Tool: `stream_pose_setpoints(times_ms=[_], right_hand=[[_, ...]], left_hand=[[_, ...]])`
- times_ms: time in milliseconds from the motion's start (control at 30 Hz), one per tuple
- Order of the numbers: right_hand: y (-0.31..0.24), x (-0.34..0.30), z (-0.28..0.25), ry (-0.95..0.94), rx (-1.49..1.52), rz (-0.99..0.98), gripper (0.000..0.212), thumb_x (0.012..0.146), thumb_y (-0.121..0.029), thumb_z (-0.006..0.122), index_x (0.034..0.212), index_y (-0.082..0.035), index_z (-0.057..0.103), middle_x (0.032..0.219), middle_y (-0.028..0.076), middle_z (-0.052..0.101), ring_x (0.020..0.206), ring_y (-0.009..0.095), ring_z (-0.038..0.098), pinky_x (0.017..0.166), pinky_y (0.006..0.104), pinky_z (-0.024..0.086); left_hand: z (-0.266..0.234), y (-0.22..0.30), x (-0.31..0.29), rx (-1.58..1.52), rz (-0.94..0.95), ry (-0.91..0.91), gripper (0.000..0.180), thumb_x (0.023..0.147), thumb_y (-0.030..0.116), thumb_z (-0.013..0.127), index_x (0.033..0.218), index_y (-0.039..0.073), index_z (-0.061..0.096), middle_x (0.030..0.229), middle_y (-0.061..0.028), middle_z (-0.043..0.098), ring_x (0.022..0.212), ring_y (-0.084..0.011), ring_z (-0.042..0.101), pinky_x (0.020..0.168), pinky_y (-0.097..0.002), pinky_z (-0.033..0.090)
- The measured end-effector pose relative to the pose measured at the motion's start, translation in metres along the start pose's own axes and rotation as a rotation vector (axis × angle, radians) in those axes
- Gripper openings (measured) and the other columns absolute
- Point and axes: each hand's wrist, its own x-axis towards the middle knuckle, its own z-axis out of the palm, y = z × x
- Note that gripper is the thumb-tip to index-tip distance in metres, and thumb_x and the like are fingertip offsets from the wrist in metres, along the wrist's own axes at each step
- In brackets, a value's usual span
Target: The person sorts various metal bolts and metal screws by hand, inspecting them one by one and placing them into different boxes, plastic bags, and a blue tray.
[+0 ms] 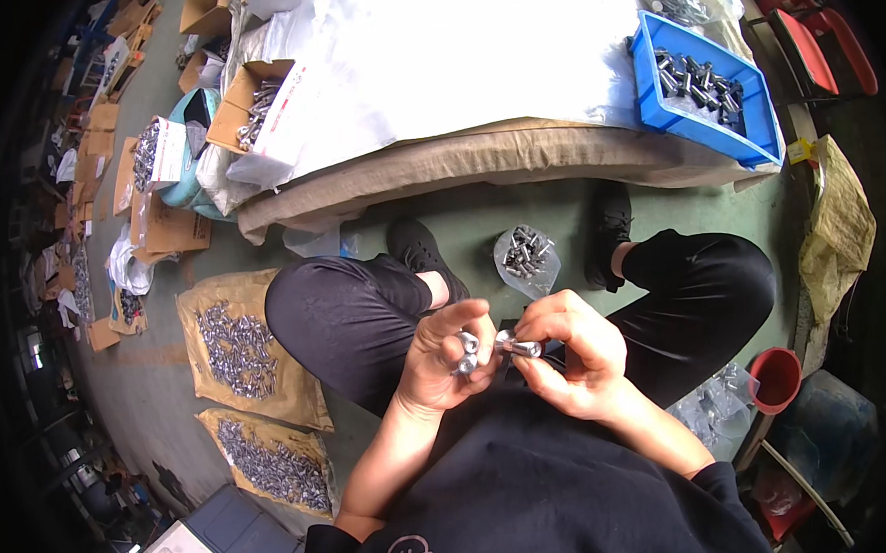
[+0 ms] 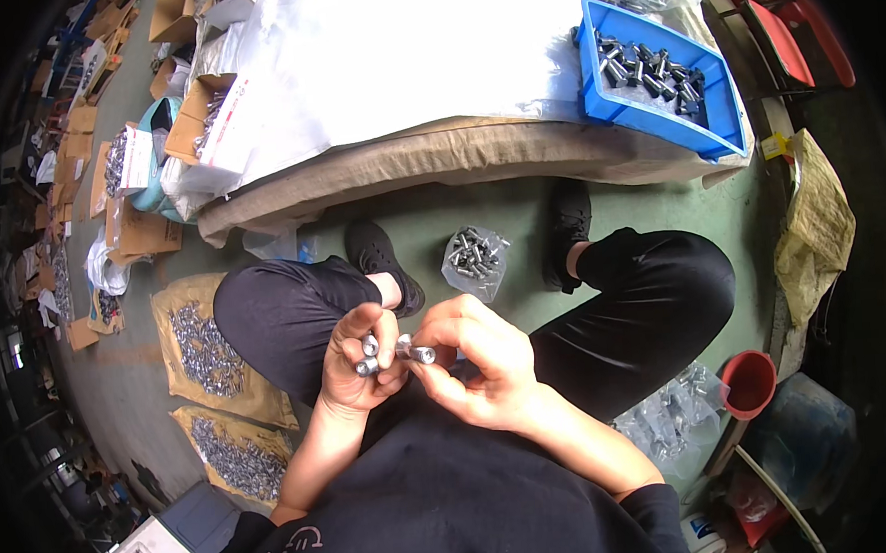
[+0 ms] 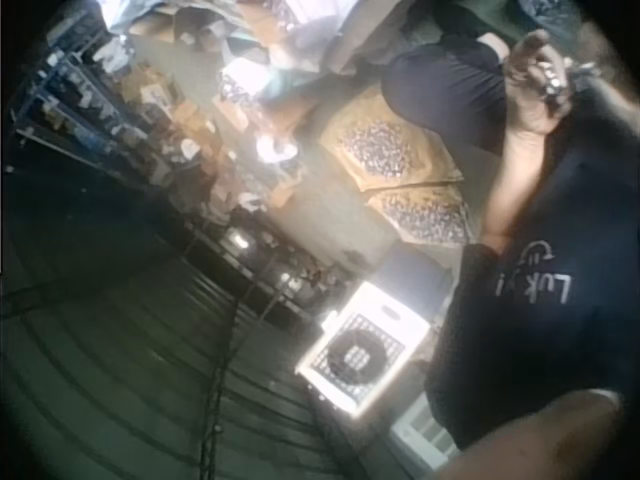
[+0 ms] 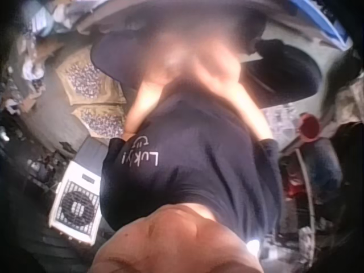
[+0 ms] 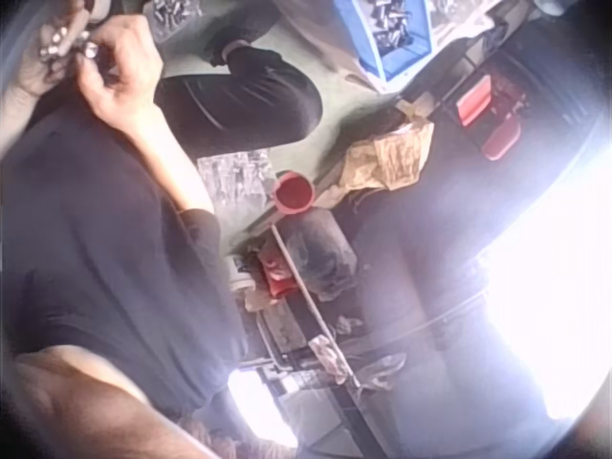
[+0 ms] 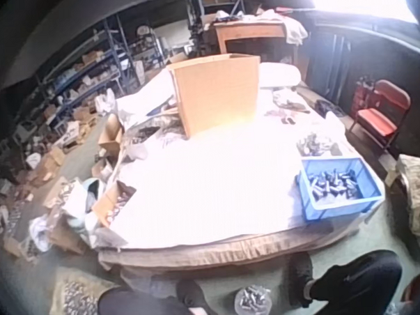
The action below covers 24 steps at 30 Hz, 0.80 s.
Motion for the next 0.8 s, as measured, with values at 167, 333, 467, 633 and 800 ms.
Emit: stream_pose_setpoints(times_ms=[167,333,467,633,800], right_hand=[[0.0,-0.007,0.004,0.096,0.721,0.525,0.022,0.075,-0.009,0.06,0.091,-0.001,0.047,0.075,0.003,0.05,0.062,0.005,0.044,0.055,0.0198,0.038],[0.004,-0.007,0.009,0.015,0.593,0.504,0.029,0.074,-0.008,0.065,0.099,-0.003,0.051,0.065,-0.004,0.038,0.055,0.002,0.033,0.05,0.0171,0.029],[0.011,-0.006,0.004,-0.076,0.273,0.432,0.054,0.067,-0.016,0.073,0.113,-0.002,0.048,0.066,-0.002,0.041,0.055,0.005,0.035,0.048,0.0198,0.03],[0.018,-0.006,0.011,-0.077,0.103,0.23,0.057,0.061,-0.02,0.076,0.111,-0.004,0.053,0.065,0.001,0.042,0.055,0.01,0.04,0.049,0.0233,0.035],[0.022,-0.013,0.015,0.011,0.213,0.313,0.032,0.07,-0.01,0.069,0.101,-0.004,0.06,0.066,0.0,0.043,0.055,0.007,0.042,0.05,0.0215,0.036]], left_hand=[[0.012,0.007,0.008,0.182,-0.045,0.07,0.049,0.081,0.026,0.058,0.12,0.005,0.038,0.07,-0.0048,0.049,0.051,-0.0062,0.042,0.035,-0.0148,0.029],[0.022,0.005,0.009,0.342,-0.047,0.241,0.045,0.083,0.026,0.054,0.118,0.004,0.036,0.072,-0.0038,0.051,0.048,-0.0032,0.04,0.035,-0.0138,0.028],[0.025,0.004,0.009,0.51,0.031,0.264,0.04,0.086,0.024,0.051,0.117,0.004,0.036,0.071,-0.0028,0.052,0.048,-0.0019,0.04,0.036,-0.0138,0.029],[0.028,-0.001,0.011,0.604,0.034,0.255,0.035,0.089,0.024,0.043,0.114,0.0,0.036,0.072,-0.0039,0.054,0.048,-0.0032,0.043,0.036,-0.0146,0.031],[0.036,-0.001,0.014,0.708,-0.027,0.308,0.034,0.091,0.028,0.039,0.112,0.0,0.037,0.072,-0.0046,0.054,0.044,-0.0031,0.041,0.034,-0.0151,0.031]])
